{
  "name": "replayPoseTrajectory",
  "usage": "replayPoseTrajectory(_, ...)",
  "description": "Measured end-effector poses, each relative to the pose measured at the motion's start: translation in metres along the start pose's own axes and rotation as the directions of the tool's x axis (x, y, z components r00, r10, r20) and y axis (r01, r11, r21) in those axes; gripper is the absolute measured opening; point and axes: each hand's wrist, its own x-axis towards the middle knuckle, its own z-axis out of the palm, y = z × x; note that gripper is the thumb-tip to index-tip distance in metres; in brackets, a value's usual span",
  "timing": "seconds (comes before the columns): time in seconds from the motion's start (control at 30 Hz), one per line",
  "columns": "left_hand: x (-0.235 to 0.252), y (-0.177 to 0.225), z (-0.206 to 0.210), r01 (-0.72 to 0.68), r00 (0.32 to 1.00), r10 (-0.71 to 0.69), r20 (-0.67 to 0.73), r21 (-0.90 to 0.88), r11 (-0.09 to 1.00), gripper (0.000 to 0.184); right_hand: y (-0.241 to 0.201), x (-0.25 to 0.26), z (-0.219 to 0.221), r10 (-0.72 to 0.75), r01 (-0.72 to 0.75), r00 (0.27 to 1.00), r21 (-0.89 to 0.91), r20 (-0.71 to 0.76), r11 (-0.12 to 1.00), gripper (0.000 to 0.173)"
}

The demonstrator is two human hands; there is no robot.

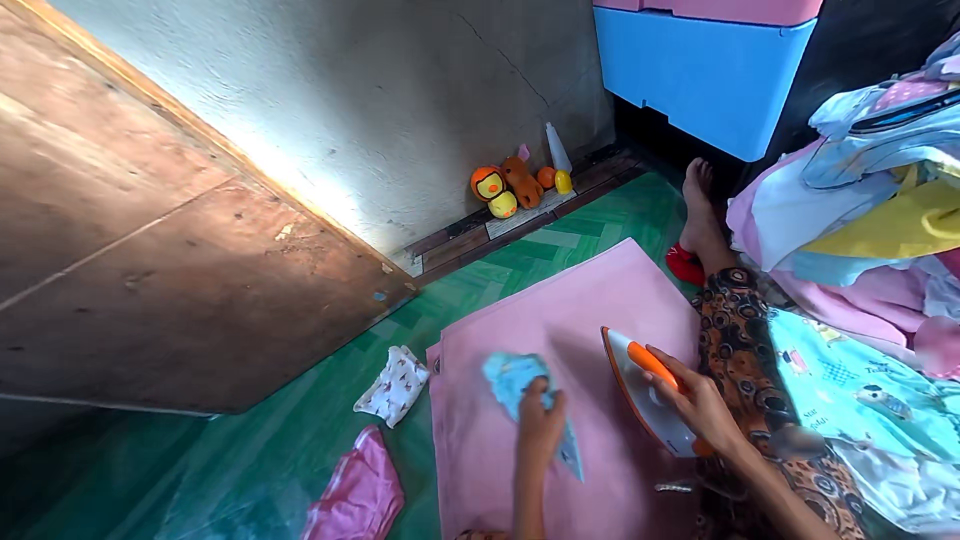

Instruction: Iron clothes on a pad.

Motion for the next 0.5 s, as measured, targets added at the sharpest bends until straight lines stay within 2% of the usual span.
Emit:
replayPoseTrajectory(0.07, 0.01, -0.015, 0.041, -0.107, 0.959, 0.132, 0.251, -0.111, 0.988, 0.035, -0.001, -0.001, -0.003, -0.018, 0.017, 0.999, -0.034, -0.031, 0.999, 0.056)
replayPoseTrajectory(0.13, 0.01, -0.026, 0.071, -0.107, 0.911, 0.182, 0.369, -0.215, 0.971, 0.035, -0.002, -0.001, -0.007, -0.054, 0.049, 0.996, -0.068, -0.075, 0.996, 0.055)
replayPoseTrajectory(0.2, 0.002, -0.041, 0.085, -0.073, 0.916, 0.162, 0.368, -0.243, 0.967, 0.033, -0.003, 0.0, -0.01, -0.099, 0.084, 0.987, -0.113, -0.127, 0.99, 0.053)
replayPoseTrajectory(0.33, -0.028, -0.083, 0.099, -0.076, 0.938, 0.125, 0.322, -0.16, 0.984, 0.031, -0.011, 0.009, -0.011, -0.222, 0.184, 0.955, -0.195, -0.196, 0.963, 0.053)
replayPoseTrajectory(0.37, -0.036, -0.091, 0.102, -0.072, 0.935, 0.115, 0.335, -0.136, 0.988, 0.031, -0.015, 0.012, -0.01, -0.25, 0.214, 0.953, -0.204, -0.173, 0.955, 0.052)
replayPoseTrajectory(0.43, -0.053, -0.102, 0.111, -0.104, 0.932, 0.133, 0.338, -0.105, 0.989, 0.031, -0.023, 0.022, -0.011, -0.299, 0.283, 0.953, -0.237, -0.035, 0.929, 0.051)
replayPoseTrajectory(0.5, -0.067, -0.103, 0.116, -0.132, 0.924, 0.14, 0.355, -0.048, 0.99, 0.034, -0.035, 0.031, -0.01, -0.289, 0.344, 0.932, -0.274, 0.22, 0.898, 0.047)
